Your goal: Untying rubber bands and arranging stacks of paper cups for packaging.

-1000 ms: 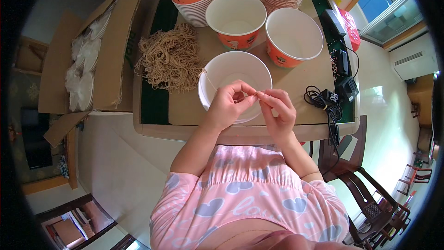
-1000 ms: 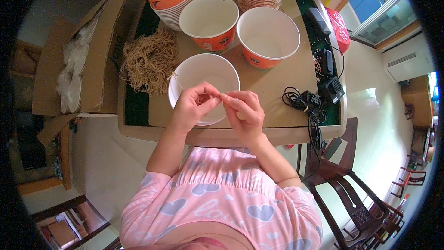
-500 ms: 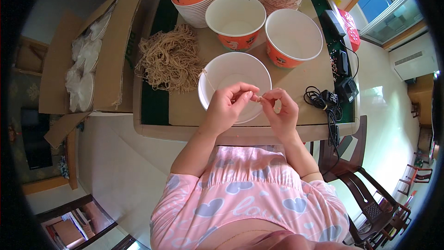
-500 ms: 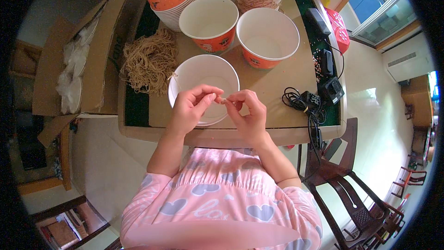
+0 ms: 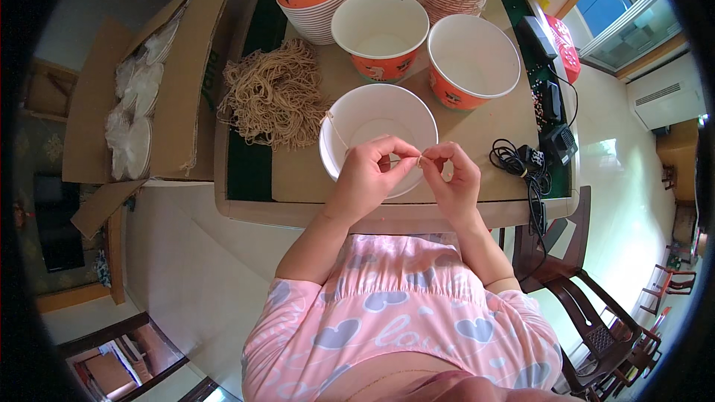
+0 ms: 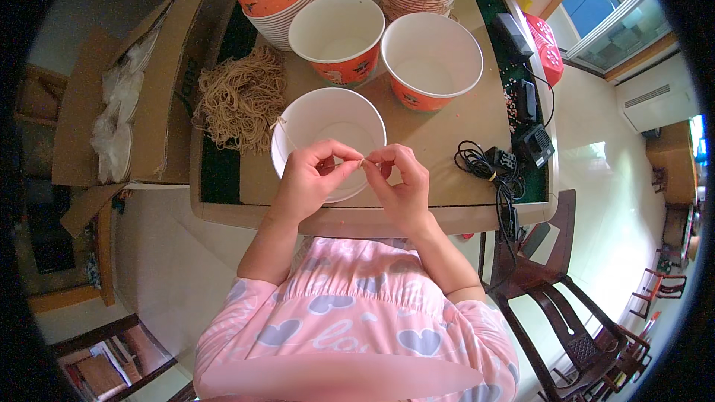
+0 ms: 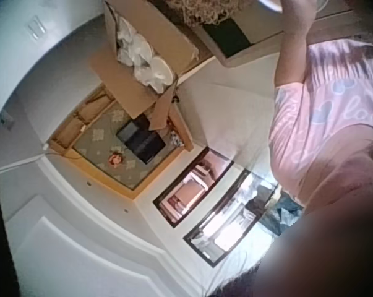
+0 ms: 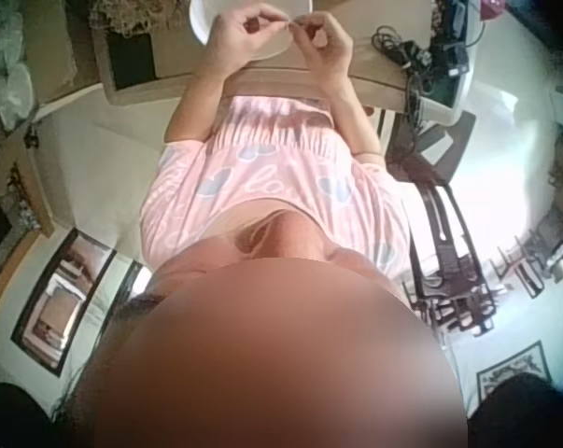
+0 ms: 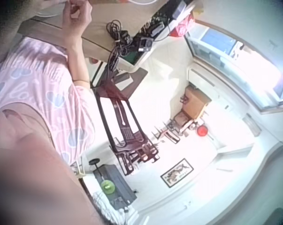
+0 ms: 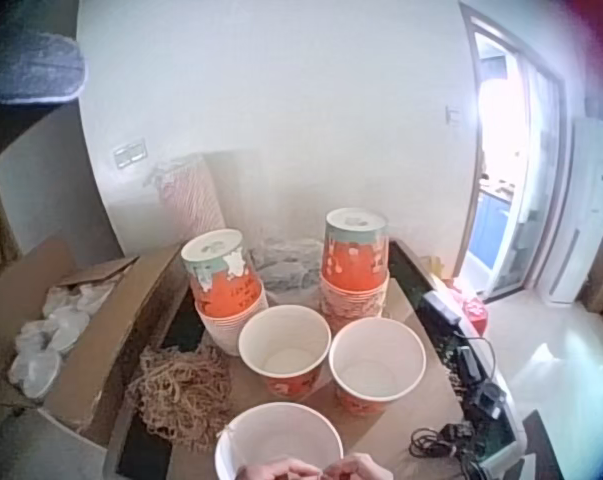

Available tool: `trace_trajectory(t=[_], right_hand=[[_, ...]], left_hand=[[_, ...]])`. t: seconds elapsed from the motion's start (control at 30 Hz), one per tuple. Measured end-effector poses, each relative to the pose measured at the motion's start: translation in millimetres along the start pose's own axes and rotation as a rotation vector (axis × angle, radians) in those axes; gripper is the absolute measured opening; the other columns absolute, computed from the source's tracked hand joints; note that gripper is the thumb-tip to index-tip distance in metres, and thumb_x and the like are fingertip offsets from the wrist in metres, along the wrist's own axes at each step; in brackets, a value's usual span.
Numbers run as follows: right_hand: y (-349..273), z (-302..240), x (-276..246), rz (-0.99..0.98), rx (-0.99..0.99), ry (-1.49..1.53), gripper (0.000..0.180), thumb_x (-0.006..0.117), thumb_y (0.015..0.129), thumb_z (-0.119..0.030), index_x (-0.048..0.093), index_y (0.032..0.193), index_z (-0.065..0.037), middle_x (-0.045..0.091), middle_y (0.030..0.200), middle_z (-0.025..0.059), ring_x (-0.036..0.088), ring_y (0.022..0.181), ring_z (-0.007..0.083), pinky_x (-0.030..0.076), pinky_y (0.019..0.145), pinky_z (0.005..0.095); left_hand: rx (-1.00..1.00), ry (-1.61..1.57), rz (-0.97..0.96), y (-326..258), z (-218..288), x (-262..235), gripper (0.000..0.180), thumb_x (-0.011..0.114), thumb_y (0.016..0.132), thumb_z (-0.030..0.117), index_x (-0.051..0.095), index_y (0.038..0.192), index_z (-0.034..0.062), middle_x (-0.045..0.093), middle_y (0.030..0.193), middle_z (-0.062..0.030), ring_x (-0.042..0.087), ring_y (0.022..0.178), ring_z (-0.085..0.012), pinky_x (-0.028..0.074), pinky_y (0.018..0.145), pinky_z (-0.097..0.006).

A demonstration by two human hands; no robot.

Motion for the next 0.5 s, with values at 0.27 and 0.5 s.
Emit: trace_trajectory(t=[0.27, 0.5], right_hand=[[3, -11, 1, -0.061, 0.037, -0.090, 0.019, 0.073, 0.075, 0.000, 0.062, 0.090, -0.006, 0.063, 0.082, 0.0008, 0.050, 0.061, 0.0105, 0.044, 0.068, 0.0256], [5, -15, 0, -0.052, -0.049, -0.241, 0.020, 0.073, 0.075, -0.006, 0.063, 0.091, -0.009, 0.063, 0.078, -0.0027, 0.045, 0.050, 0.0118, 0.043, 0.075, 0.0291]], left_hand=[[-0.009, -0.025, 0.048, -4, -3, -6, 0.007, 0.066, 0.084, 0.005, 0.069, 0.089, 0.0032, 0.065, 0.072, 0.0030, 0.043, 0.054, -0.0011, 0.036, 0.049, -0.020], [-0.049, -0.072, 0.052, -5, 0, -15, 0.007, 0.063, 0.086, 0.001, 0.067, 0.092, 0.0003, 0.068, 0.082, -0.0008, 0.057, 0.069, -0.0033, 0.046, 0.066, -0.019]])
Point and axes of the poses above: each hand's wrist, its own y-axis towards the middle knuckle, its own x-axis out of the palm, z = x × y, the point moved 1 cm from there along y, towards the middle knuckle
